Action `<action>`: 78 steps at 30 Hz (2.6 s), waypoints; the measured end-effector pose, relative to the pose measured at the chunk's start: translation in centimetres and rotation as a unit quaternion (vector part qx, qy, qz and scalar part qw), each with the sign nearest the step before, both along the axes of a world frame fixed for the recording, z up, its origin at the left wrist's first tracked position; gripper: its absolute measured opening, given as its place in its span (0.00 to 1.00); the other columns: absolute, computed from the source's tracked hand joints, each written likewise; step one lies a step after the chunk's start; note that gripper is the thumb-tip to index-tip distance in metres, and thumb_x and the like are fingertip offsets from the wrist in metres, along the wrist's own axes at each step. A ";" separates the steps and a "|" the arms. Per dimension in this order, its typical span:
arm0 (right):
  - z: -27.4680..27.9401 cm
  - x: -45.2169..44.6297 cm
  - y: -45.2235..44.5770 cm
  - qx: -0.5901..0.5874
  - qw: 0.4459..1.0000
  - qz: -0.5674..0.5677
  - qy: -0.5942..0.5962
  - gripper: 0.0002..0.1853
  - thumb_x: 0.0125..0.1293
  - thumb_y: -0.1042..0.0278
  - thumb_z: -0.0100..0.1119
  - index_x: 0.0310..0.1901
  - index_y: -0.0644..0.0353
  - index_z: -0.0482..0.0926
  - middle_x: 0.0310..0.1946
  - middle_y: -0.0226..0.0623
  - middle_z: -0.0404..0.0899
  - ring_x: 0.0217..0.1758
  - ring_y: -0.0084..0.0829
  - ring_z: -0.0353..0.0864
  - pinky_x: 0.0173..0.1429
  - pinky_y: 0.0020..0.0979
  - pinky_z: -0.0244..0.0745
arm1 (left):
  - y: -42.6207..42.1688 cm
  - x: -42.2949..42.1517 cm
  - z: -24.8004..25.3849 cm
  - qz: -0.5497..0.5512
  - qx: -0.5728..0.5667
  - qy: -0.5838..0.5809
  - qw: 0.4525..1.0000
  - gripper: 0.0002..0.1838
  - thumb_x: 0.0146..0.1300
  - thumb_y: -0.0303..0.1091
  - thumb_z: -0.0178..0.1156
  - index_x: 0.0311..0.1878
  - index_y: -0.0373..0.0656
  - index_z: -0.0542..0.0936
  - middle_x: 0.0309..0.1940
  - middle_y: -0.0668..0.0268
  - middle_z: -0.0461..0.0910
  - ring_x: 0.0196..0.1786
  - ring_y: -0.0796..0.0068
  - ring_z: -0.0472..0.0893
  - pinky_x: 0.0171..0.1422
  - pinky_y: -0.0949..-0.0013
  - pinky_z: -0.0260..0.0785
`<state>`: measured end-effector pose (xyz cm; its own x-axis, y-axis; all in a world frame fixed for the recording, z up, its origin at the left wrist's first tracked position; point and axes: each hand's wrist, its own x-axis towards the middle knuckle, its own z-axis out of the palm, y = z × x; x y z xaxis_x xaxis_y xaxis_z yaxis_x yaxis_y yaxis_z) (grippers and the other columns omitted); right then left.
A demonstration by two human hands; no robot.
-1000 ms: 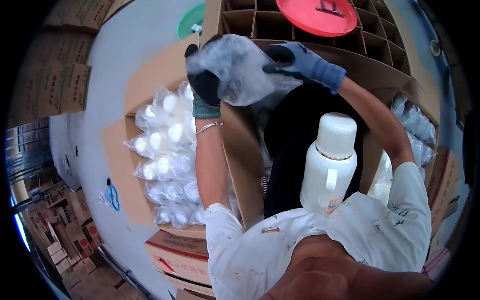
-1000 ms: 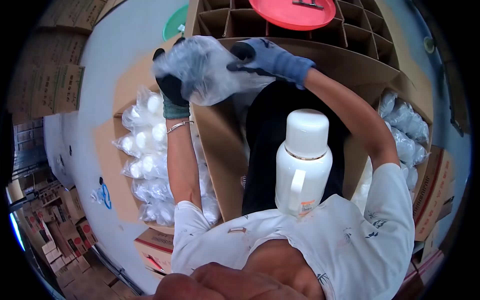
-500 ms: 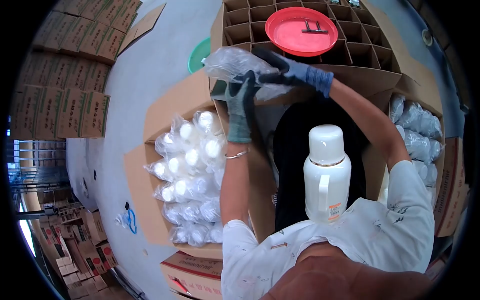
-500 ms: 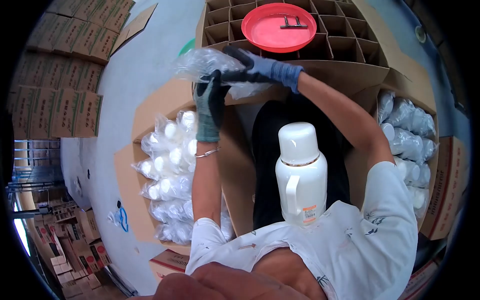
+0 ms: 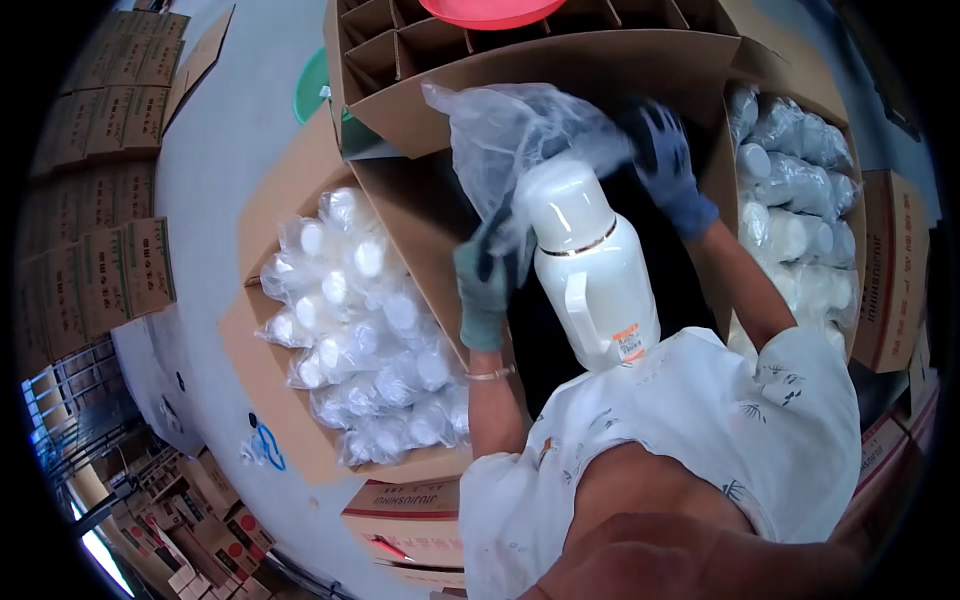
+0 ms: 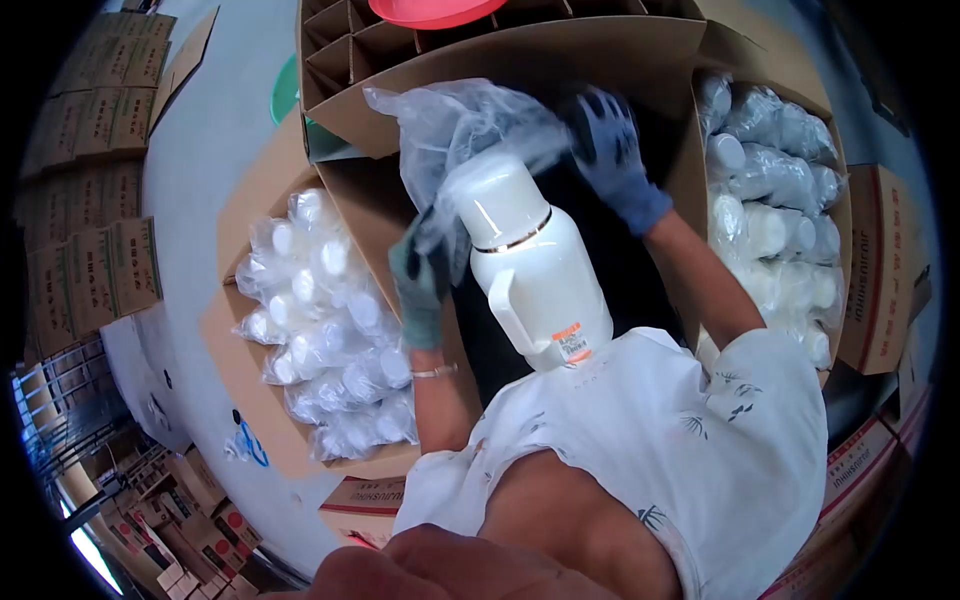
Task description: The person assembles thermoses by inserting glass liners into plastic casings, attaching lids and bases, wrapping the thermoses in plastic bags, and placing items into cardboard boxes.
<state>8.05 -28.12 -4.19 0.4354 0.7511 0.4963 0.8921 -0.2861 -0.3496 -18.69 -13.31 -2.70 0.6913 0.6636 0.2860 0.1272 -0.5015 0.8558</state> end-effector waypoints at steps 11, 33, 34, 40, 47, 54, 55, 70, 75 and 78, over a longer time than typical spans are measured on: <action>0.4 -9.2 -16.6 -0.184 0.909 0.372 0.039 0.14 0.48 0.63 0.63 0.38 0.54 0.78 0.51 0.45 0.71 0.63 0.47 0.68 0.72 0.62 0.53 | -10.8 -13.2 0.5 -0.319 0.091 0.220 0.918 0.21 0.58 0.37 0.64 0.56 0.45 0.77 0.50 0.57 0.75 0.57 0.55 0.74 0.66 0.51 0.65; 3.6 -2.7 1.3 -0.149 0.884 0.438 0.058 0.25 0.55 0.60 0.65 0.56 0.52 0.76 0.58 0.40 0.73 0.62 0.42 0.71 0.62 0.46 0.68 | 3.8 -24.4 0.4 0.136 -0.599 -0.440 0.655 0.27 0.73 0.47 0.44 0.67 0.37 0.65 0.57 0.49 0.75 0.59 0.53 0.76 0.70 0.52 0.62; 3.4 -2.9 1.7 -0.151 0.889 0.432 0.035 0.25 0.56 0.60 0.65 0.56 0.52 0.76 0.58 0.40 0.73 0.62 0.43 0.71 0.62 0.46 0.68 | 8.1 -26.7 -1.8 0.046 -0.568 -0.498 0.653 0.28 0.73 0.48 0.42 0.65 0.34 0.67 0.58 0.51 0.75 0.62 0.56 0.74 0.73 0.58 0.59; 3.2 -4.4 1.2 -0.202 0.887 0.411 -0.067 0.26 0.53 0.61 0.66 0.56 0.52 0.76 0.59 0.40 0.72 0.64 0.43 0.69 0.59 0.47 0.67 | 29.3 -33.8 -10.0 0.488 -0.307 -0.317 0.753 0.36 0.68 0.55 0.42 0.69 0.35 0.62 0.66 0.53 0.69 0.71 0.62 0.64 0.77 0.59 0.50; 3.0 -6.5 0.8 -0.238 0.910 0.333 -0.061 0.24 0.51 0.62 0.65 0.53 0.53 0.79 0.58 0.39 0.73 0.63 0.41 0.70 0.56 0.46 0.66 | 39.6 -35.4 -20.2 0.572 -0.258 -0.247 0.739 0.37 0.65 0.44 0.58 0.72 0.41 0.54 0.68 0.58 0.64 0.56 0.50 0.77 0.61 0.54 0.71; 2.7 -6.2 1.5 -0.250 0.902 0.346 -0.065 0.22 0.52 0.61 0.64 0.52 0.52 0.79 0.60 0.39 0.72 0.64 0.41 0.69 0.56 0.47 0.65 | 39.9 -32.2 -14.6 0.505 -0.195 0.110 0.833 0.13 0.57 0.31 0.66 0.37 0.40 0.70 0.21 0.69 0.71 0.18 0.79 0.64 0.20 0.71 0.55; 2.6 -5.9 1.4 -0.252 0.899 0.352 -0.061 0.22 0.53 0.61 0.63 0.52 0.52 0.78 0.60 0.39 0.72 0.64 0.42 0.69 0.57 0.47 0.65 | 37.3 -29.5 -13.5 0.495 -0.191 0.046 0.847 0.13 0.59 0.31 0.64 0.42 0.38 0.71 0.22 0.70 0.71 0.19 0.82 0.64 0.21 0.73 0.55; -0.3 1.4 -12.1 -0.005 0.995 -0.007 0.099 0.25 0.60 0.60 0.61 0.59 0.54 0.72 0.59 0.44 0.69 0.63 0.48 0.66 0.66 0.46 0.62 | 6.2 -1.1 0.1 0.102 0.204 0.103 0.968 0.27 0.73 0.48 0.44 0.57 0.30 0.74 0.55 0.52 0.76 0.56 0.54 0.76 0.62 0.59 0.67; -9.5 11.1 -22.6 0.104 0.938 -0.229 0.237 0.12 0.67 0.66 0.56 0.47 0.64 0.77 0.49 0.42 0.78 0.54 0.37 0.76 0.59 0.35 0.70 | 3.9 5.3 4.7 0.076 0.104 0.028 0.991 0.23 0.73 0.41 0.47 0.59 0.31 0.73 0.58 0.53 0.76 0.58 0.56 0.75 0.65 0.59 0.65; -14.8 15.7 -27.9 0.031 0.852 -0.377 0.362 0.20 0.66 0.60 0.59 0.55 0.63 0.73 0.49 0.42 0.77 0.53 0.35 0.76 0.61 0.34 0.69 | 1.9 6.5 3.7 0.062 0.015 0.020 0.998 0.18 0.68 0.28 0.54 0.59 0.31 0.73 0.59 0.54 0.75 0.60 0.58 0.74 0.69 0.60 0.62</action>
